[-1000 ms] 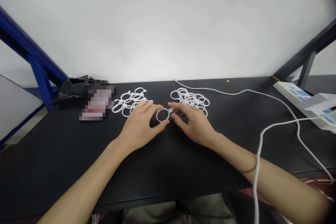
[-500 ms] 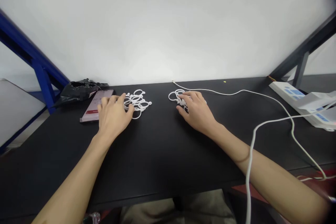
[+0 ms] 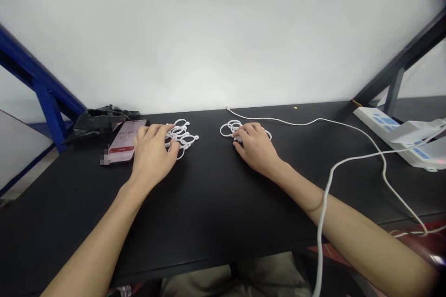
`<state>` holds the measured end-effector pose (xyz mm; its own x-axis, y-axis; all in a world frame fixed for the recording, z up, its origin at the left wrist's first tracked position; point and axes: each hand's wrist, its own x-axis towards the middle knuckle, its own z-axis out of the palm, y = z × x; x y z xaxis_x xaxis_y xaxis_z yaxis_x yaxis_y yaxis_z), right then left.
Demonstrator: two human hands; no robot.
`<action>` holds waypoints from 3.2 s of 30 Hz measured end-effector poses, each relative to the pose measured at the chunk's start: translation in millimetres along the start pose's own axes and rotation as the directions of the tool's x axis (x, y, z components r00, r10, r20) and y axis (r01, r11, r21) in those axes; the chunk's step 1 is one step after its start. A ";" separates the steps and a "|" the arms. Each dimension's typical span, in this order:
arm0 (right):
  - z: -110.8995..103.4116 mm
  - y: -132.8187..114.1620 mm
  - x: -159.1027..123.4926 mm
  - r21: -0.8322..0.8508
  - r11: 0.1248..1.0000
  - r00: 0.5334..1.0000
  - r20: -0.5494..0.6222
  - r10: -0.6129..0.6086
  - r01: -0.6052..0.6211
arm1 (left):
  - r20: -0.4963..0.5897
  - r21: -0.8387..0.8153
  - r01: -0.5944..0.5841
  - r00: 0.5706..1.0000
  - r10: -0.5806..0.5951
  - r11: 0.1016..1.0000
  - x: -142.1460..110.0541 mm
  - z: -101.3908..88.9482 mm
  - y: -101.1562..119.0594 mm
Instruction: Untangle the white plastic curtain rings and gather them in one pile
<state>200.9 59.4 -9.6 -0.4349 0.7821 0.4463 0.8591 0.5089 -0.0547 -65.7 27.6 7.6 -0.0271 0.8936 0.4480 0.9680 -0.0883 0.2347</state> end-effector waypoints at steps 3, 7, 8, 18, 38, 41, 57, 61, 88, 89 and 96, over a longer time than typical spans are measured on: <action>-0.6 0.4 -0.1 0.008 1.000 1.000 -0.007 -0.001 0.001 | -0.008 -0.092 -0.089 0.996 0.088 0.992 -3.0 2.2 7.5; -1.8 -0.1 -0.3 0.023 1.000 1.000 -0.001 -0.006 0.006 | 0.014 -0.176 -0.222 0.974 0.228 0.959 -8.9 6.1 16.9; -2.3 -0.3 -0.3 0.025 1.000 1.000 0.003 -0.007 0.007 | 0.027 -0.193 -0.242 0.967 0.252 0.951 -10.2 6.6 18.9; -4.6 -2.9 -0.9 0.055 0.998 1.000 -0.006 0.006 -0.005 | 0.058 -0.275 -0.298 0.944 0.326 0.914 -13.7 5.0 25.3; -16.8 -2.2 -4.9 -0.093 0.985 0.987 0.056 0.152 -0.146 | 0.078 -0.313 -0.324 0.928 0.364 0.893 -14.2 3.9 26.4; -17.1 -1.5 -4.8 -0.092 0.986 0.988 0.062 0.142 -0.136 | 0.080 -0.313 -0.326 0.927 0.367 0.892 -14.1 4.6 25.8; -27.3 -10.0 -4.1 0.096 0.992 0.992 -0.088 0.091 -0.082 | 0.065 -0.320 -0.338 0.924 0.377 0.885 -14.5 5.3 24.7; -31.3 -19.2 -4.3 0.329 0.943 0.988 -0.155 -0.001 0.053 | 0.034 -0.279 -0.365 0.921 0.389 0.888 -16.2 4.1 27.1; -30.4 -36.9 -8.7 0.846 0.464 0.962 0.197 0.187 -0.263 | -0.200 -0.251 -0.536 0.843 0.499 0.806 -18.3 -1.3 36.9; -30.6 -36.7 -9.1 0.836 0.487 0.966 0.188 0.178 -0.252 | -0.201 -0.246 -0.540 0.841 0.503 0.805 -18.3 -1.2 36.9; -28.3 -36.4 -12.3 0.684 0.727 0.996 -0.093 0.009 0.057 | -0.233 -0.240 -0.509 0.857 0.460 0.827 -19.7 3.1 36.1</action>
<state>182.6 21.1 12.1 -0.4002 0.7497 0.5270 0.4154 0.6610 -0.6249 -29.4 8.1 4.6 0.3638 0.6229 0.6925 0.7544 -0.6331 0.1732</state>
